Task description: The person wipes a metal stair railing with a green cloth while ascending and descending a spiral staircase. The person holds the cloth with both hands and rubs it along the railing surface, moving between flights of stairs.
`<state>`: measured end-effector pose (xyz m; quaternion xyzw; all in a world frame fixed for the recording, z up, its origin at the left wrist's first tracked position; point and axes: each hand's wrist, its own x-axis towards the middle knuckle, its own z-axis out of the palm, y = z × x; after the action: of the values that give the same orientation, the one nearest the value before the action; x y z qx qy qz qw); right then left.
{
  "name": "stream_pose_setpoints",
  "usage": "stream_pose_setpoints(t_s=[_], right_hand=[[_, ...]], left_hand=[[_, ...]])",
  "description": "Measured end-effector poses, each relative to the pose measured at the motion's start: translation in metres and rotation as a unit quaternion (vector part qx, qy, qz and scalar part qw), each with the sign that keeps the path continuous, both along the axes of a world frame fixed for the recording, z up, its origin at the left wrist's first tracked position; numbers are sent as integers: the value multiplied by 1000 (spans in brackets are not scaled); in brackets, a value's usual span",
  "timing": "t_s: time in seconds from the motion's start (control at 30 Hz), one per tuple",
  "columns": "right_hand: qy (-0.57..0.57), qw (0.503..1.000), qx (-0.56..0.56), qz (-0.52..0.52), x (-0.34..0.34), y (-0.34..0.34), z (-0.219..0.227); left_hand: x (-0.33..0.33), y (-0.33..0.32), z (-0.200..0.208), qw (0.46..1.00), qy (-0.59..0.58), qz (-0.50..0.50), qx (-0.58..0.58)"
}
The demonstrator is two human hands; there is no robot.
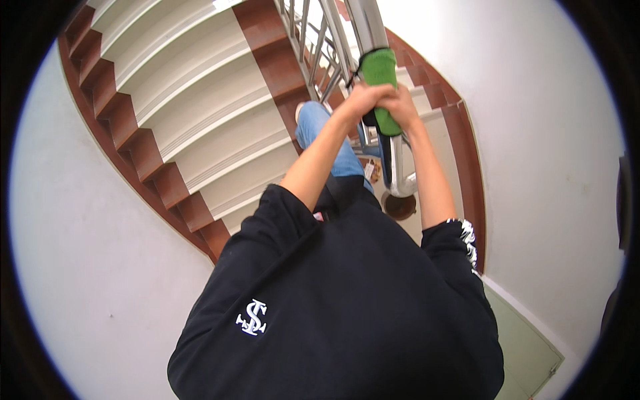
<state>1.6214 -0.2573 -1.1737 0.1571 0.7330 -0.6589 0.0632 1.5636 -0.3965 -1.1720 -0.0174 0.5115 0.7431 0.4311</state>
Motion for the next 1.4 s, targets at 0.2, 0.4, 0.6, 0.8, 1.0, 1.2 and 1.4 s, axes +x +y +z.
stream_pose_setpoints(t_s=[0.2, 0.4, 0.6, 0.8, 1.0, 1.2, 1.4], right_hand=[[-13, 999, 35, -8, 43, -1, -34], [80, 994, 73, -19, 104, -15, -49], [59, 994, 82, -36, 122, -23, -53], [24, 990, 137, -31, 121, -30, -46], [50, 987, 132, -76, 77, -46, -27], [36, 963, 255, -76, -27, -55, 19], [30, 945, 318, -71, -133, -52, 55]], left_hand=[[38, 8, -59, 998, 23, 11, 60], [98, 10, -96, 993, 74, -7, 91], [106, -5, -82, 994, 39, -46, 92], [96, -17, -59, 996, 29, -85, -1], [67, -18, -42, 1000, 8, -6, 4], [-33, -20, 4, 999, 20, 42, 29], [-126, -18, 45, 989, 80, 91, 80]])
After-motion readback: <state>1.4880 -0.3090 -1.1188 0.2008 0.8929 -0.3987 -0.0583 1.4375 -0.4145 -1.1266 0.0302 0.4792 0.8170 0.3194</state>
